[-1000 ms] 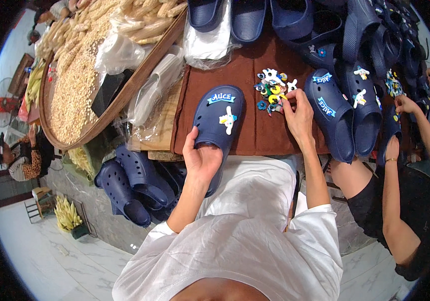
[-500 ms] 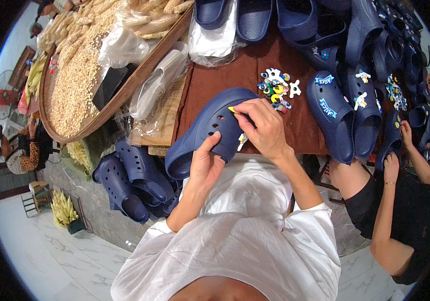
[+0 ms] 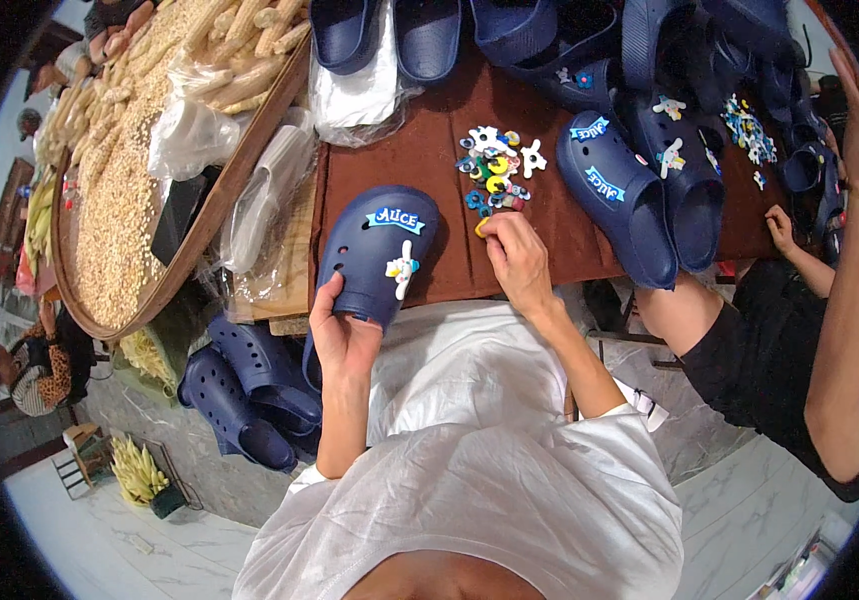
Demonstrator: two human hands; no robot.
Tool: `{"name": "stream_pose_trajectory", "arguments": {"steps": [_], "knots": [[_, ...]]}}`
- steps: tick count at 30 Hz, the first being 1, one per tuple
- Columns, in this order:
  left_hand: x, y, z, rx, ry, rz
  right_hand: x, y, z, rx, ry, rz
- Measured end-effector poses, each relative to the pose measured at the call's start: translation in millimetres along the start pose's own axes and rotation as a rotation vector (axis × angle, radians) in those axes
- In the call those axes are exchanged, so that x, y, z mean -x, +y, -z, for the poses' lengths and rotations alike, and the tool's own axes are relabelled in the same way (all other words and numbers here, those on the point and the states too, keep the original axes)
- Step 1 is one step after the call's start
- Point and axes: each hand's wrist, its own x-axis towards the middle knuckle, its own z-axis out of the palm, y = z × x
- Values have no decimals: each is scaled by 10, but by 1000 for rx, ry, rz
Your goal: Attaching decorative charms to blue clog-style shoes.
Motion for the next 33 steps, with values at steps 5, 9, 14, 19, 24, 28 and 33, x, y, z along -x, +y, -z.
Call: {"name": "stream_pose_trajectory", "arguments": {"steps": [5, 9, 14, 19, 24, 28, 33], "knots": [[-22, -10, -12, 1, -2, 11, 24, 98, 92, -3, -38, 27], [-26, -2, 25, 54, 1, 21, -161, 188, 177, 64, 89, -96], [-11, -4, 22, 92, 9, 58, -364, 317, 135, 244, 98, -80], [10, -23, 9, 62, 17, 47, -493, 284, -23, 342, 39, -68], [45, -52, -64, 27, 29, 40, -534, 295, -72, 243, 13, -82], [45, -86, -68, 31, 4, 35, -544, 210, -31, 86, 107, -122], [82, -120, -70, -1, -4, 40, -544, -287, 22, -132, 84, -39]]}}
